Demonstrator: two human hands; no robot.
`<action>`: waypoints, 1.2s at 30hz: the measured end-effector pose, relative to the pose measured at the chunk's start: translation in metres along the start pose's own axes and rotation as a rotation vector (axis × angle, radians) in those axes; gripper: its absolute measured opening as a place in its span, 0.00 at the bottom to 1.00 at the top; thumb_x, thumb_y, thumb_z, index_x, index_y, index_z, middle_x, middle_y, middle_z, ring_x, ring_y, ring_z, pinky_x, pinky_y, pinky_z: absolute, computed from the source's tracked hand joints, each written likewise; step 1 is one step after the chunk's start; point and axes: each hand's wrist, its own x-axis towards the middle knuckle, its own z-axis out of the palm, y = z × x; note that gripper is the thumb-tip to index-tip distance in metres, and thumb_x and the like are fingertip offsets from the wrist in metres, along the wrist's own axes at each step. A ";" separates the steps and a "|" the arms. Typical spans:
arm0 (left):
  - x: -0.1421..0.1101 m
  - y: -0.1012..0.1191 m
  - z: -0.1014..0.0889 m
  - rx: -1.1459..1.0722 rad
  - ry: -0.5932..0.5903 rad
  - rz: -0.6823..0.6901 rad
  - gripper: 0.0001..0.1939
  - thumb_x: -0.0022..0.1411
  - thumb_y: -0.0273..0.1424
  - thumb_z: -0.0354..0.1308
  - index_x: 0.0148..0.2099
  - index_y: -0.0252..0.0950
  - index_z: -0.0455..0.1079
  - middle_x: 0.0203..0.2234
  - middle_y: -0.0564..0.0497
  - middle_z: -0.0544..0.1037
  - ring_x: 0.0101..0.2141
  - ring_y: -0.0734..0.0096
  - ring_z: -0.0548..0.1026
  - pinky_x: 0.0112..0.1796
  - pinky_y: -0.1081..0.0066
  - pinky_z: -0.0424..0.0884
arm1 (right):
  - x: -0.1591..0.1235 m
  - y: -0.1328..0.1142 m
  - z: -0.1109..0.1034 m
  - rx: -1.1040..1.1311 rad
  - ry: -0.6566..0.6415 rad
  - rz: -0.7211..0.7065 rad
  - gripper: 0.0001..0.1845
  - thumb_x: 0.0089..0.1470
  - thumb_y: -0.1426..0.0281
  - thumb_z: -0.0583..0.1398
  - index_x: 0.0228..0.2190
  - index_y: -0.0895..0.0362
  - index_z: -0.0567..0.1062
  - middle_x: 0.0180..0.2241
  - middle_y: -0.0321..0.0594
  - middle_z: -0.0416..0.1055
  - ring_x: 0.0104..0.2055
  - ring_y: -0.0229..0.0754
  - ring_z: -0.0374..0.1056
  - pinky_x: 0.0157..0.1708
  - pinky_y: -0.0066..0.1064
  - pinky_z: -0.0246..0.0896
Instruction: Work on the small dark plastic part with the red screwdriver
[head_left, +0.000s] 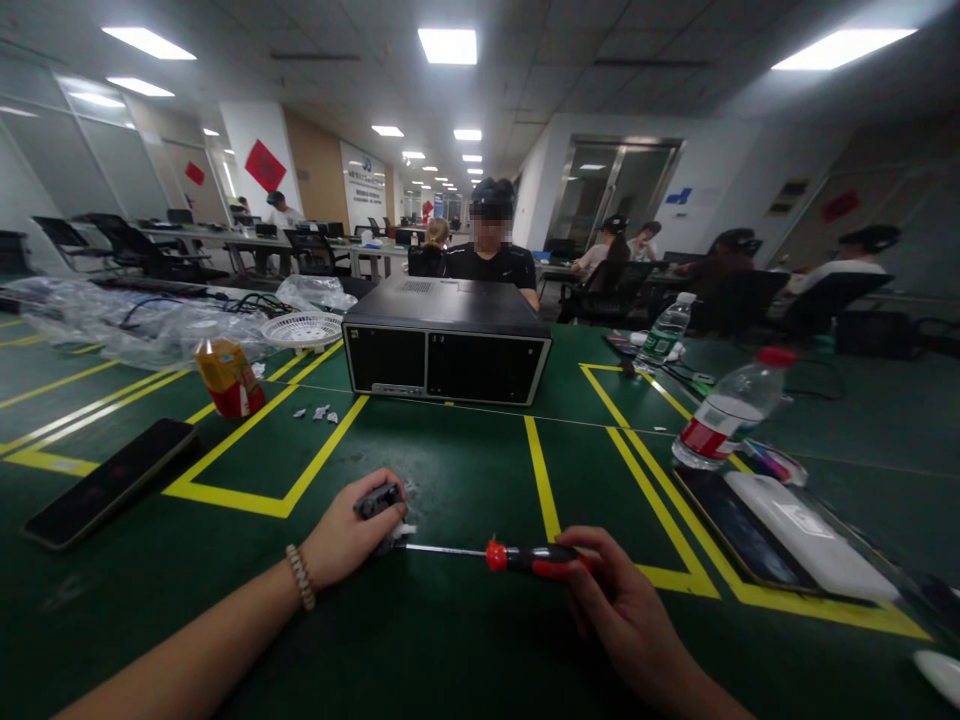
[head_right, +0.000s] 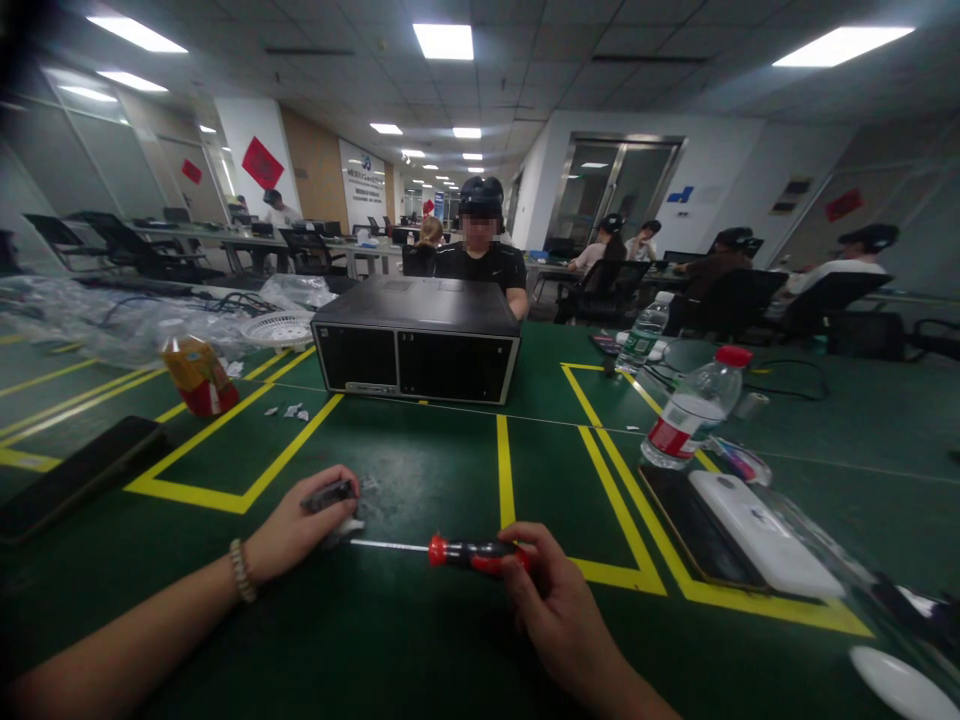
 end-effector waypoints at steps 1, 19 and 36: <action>0.000 0.000 0.000 -0.003 -0.001 -0.002 0.06 0.64 0.34 0.58 0.41 0.37 0.70 0.33 0.52 0.75 0.33 0.65 0.73 0.35 0.66 0.69 | -0.001 -0.002 0.000 -0.014 -0.010 0.003 0.21 0.67 0.49 0.55 0.51 0.50 0.67 0.29 0.33 0.70 0.24 0.40 0.67 0.23 0.32 0.66; -0.001 0.002 0.000 -0.042 -0.012 -0.025 0.06 0.65 0.34 0.58 0.41 0.37 0.69 0.31 0.52 0.75 0.31 0.65 0.73 0.33 0.67 0.69 | 0.001 -0.007 0.001 -0.027 0.009 0.021 0.28 0.65 0.46 0.56 0.51 0.56 0.74 0.25 0.34 0.68 0.23 0.39 0.65 0.21 0.31 0.62; -0.001 -0.001 -0.003 -0.048 -0.032 -0.032 0.07 0.66 0.35 0.60 0.42 0.37 0.70 0.33 0.51 0.76 0.31 0.65 0.75 0.33 0.69 0.70 | -0.006 -0.017 0.000 -0.112 0.010 -0.007 0.21 0.64 0.61 0.60 0.56 0.50 0.67 0.40 0.43 0.75 0.33 0.47 0.73 0.29 0.38 0.71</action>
